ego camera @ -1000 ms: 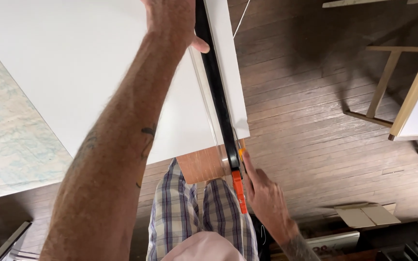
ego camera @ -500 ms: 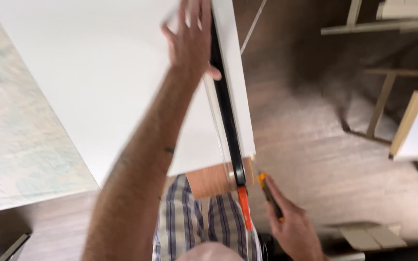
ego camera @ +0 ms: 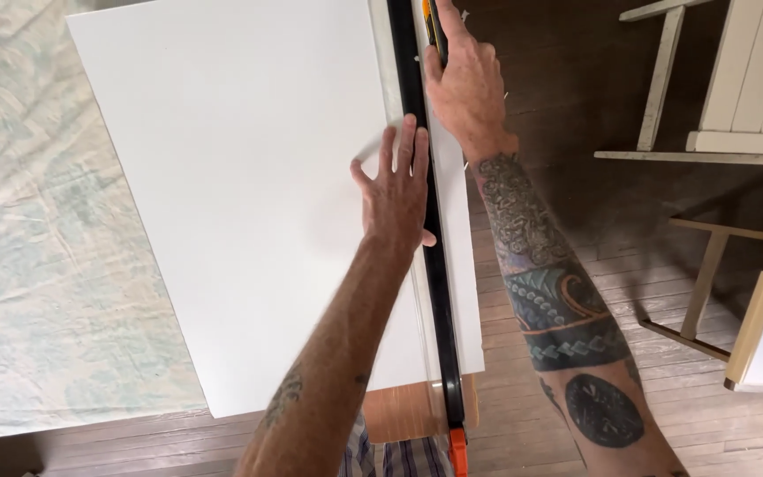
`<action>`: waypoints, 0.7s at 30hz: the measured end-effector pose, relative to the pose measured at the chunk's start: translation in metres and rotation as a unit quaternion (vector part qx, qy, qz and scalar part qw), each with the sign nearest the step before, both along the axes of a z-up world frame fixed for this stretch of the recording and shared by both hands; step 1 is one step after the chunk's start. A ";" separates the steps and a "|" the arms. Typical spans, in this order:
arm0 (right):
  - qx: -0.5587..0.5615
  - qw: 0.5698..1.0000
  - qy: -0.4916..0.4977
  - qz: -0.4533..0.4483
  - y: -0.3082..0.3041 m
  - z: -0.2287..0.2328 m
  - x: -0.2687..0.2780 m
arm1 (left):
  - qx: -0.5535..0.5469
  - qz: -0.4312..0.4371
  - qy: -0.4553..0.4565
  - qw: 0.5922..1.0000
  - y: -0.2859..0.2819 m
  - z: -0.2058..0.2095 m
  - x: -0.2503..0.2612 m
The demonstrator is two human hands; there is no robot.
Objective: Trimming a board with a utility knife and fitting wooden components into a frame in a workshop.
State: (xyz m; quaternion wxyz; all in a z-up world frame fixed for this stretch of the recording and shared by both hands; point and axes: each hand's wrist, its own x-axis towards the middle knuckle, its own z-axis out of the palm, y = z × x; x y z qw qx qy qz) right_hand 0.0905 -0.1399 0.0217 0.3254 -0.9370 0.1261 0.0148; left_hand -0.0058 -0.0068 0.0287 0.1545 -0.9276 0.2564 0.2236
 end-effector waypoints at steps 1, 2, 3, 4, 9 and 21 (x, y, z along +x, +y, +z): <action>-0.009 1.000 0.010 0.015 0.000 -0.001 0.003 | 0.004 0.000 0.010 1.000 0.000 0.002 0.000; -0.019 0.999 0.020 0.030 0.000 -0.001 0.005 | 0.008 0.000 0.021 1.000 -0.001 0.004 0.000; -0.019 0.999 0.018 0.031 -0.001 -0.002 0.007 | 0.008 0.001 0.020 1.000 -0.002 0.004 0.001; -0.030 0.999 0.023 0.033 -0.002 -0.002 0.009 | 0.006 0.001 0.029 1.000 -0.002 0.004 0.002; -0.049 0.997 0.032 0.043 0.003 -0.004 0.008 | 0.007 0.008 0.011 1.000 -0.003 -0.002 -0.002; -0.095 0.988 0.043 0.113 0.004 0.014 -0.047 | 0.015 0.008 -0.007 1.000 -0.007 -0.003 -0.004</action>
